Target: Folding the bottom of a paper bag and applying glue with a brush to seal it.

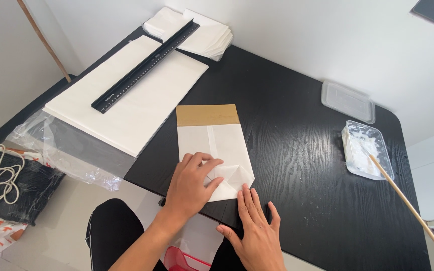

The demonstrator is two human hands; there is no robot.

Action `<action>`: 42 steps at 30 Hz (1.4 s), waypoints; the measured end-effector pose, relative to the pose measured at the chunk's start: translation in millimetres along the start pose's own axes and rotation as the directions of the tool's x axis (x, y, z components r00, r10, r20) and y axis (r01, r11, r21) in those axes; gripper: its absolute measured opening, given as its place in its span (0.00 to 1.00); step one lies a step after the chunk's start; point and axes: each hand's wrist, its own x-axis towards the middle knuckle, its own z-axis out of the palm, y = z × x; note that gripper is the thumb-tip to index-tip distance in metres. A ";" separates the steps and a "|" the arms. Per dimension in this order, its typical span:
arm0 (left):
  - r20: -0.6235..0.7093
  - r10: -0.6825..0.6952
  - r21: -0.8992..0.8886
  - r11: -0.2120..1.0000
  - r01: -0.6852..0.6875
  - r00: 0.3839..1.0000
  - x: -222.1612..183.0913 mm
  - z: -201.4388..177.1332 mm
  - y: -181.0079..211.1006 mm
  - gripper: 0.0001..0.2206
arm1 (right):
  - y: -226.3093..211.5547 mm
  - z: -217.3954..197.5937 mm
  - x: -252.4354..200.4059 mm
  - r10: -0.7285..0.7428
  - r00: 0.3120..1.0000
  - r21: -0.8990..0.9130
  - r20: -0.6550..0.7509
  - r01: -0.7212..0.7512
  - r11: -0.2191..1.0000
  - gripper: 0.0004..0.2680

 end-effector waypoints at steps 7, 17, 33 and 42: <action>-0.112 0.330 0.294 0.912 -0.285 0.937 -53.5 -0.4 27.7 0.09 | 1.1 5.0 0.0 -0.010 1.000 -0.033 -0.017 0.009 0.999 0.35; -0.163 0.299 0.374 0.900 -0.222 0.940 -70.9 -20.3 8.1 0.11 | 0.9 -11.4 7.0 -0.023 0.996 -0.029 0.089 0.026 0.999 0.33; -0.193 0.260 0.106 0.964 -0.243 0.946 -58.7 -11.3 -1.5 0.04 | 45.1 -24.0 12.3 0.079 0.984 0.369 0.160 -0.134 0.920 0.32; -0.129 0.240 -0.069 0.966 -0.250 0.962 -49.5 -9.5 -3.2 0.02 | 270.0 -15.9 -48.7 0.807 0.519 -0.047 0.283 -0.832 0.552 0.31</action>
